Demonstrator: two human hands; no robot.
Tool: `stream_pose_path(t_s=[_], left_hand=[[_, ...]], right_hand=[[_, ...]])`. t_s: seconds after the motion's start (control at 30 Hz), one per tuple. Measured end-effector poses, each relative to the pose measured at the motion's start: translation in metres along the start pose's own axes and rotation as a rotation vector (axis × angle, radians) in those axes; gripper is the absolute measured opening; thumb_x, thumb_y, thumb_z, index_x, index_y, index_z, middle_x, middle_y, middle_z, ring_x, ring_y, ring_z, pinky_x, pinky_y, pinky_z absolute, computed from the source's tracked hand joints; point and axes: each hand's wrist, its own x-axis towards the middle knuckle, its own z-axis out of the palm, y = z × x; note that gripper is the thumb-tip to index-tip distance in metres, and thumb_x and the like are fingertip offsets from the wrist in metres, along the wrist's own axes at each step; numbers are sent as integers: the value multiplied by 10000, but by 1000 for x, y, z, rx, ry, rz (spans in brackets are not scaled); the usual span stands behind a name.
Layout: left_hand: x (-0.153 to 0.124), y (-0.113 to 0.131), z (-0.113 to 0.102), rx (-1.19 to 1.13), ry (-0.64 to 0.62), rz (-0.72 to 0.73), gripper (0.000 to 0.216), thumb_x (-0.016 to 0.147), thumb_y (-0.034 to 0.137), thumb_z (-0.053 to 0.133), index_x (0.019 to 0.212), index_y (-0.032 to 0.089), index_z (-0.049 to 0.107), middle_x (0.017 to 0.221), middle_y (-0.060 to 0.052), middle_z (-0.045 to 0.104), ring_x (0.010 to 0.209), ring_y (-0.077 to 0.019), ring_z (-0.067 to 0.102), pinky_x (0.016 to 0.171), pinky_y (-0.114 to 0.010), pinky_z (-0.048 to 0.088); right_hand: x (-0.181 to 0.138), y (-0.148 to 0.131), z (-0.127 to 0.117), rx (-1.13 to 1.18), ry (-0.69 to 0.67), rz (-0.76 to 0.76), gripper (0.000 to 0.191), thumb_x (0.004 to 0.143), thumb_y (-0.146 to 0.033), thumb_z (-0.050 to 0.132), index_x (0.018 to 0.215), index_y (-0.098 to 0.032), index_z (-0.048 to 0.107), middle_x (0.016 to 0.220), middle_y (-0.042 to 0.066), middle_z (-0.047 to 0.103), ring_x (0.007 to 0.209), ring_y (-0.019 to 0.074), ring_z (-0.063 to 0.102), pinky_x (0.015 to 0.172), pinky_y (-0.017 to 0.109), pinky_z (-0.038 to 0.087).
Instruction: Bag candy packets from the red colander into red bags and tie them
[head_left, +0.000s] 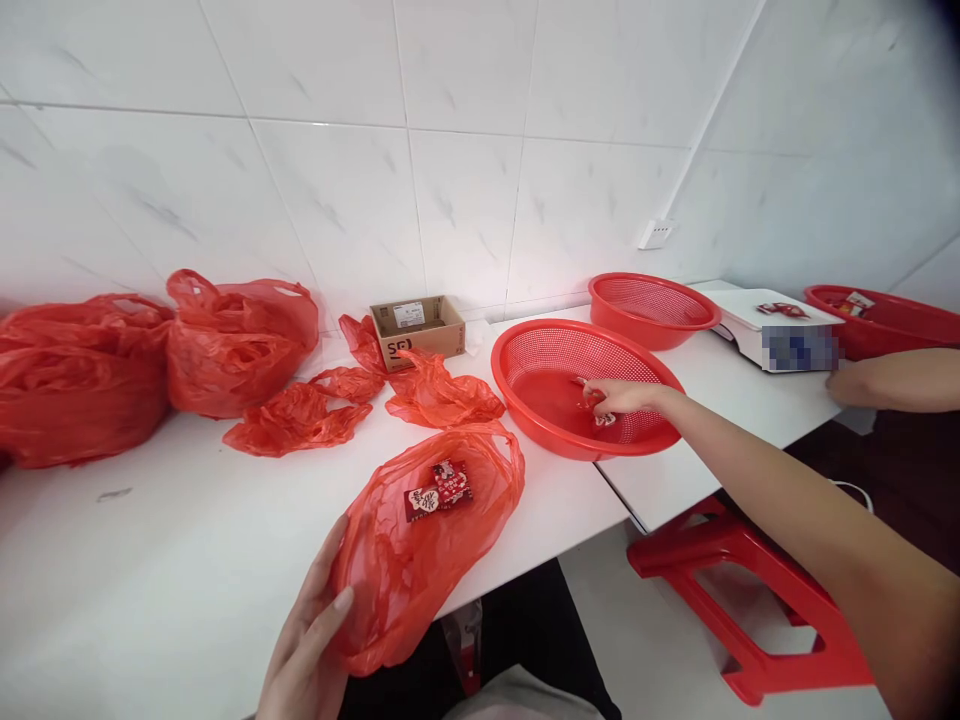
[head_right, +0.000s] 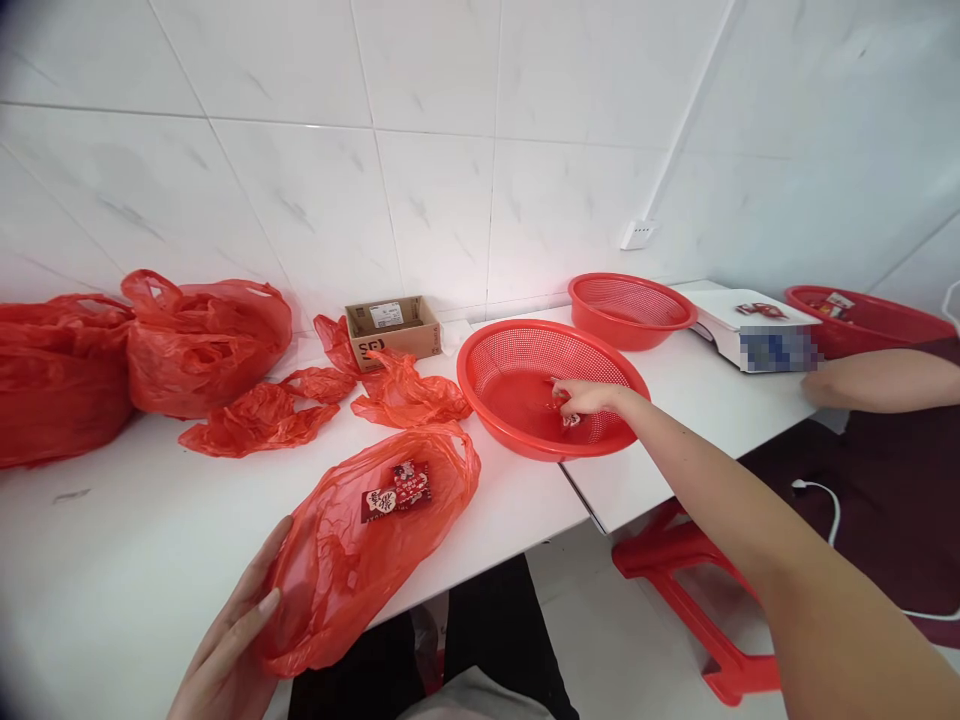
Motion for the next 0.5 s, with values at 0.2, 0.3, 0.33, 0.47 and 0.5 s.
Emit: stream_pose_path(t_s=[0.2,0.3,0.33,0.47,0.5], left_hand=[[0,1,1,-12,0,-3,523,801,391,651,1315,394,556,1500,48,431,1407,-333,301,1166,-500,169],[1,0,2,-23,-5,17,527,805,376,652,1323,377,554,1498,32,436,1407,-320,305,1171,-476,172],[2,-1,2,-28,-10,25,527,807,369,651,1325,374,553,1500,29,433,1409,-316,302,1170,-473,177],[3,-2,3,-49,-34,32,539,809,348,656,1334,380,539,1511,23,415,1398,-318,323,1161,-487,214],[4,-2,3,-54,-36,31,545,808,346,659,1337,381,536,1511,21,416,1392,-319,334,1155,-481,237]], right_hand=[[-15,-53,6,526,-92,-172,332,741,-274,722,980,-238,495,865,-11,613,759,128,625,631,241,459],[-29,-92,25,625,-158,-296,344,759,-274,729,1009,-244,494,835,-34,582,712,104,602,609,224,445],[-33,-104,36,634,-193,-334,342,764,-277,728,1011,-241,495,813,-38,573,680,99,586,592,224,438],[-43,-138,96,602,-302,-457,331,784,-288,706,1032,-231,494,854,-26,577,689,104,562,615,240,442],[-43,-143,114,558,-314,-479,315,794,-287,691,1034,-231,494,836,-32,567,688,105,553,622,244,439]])
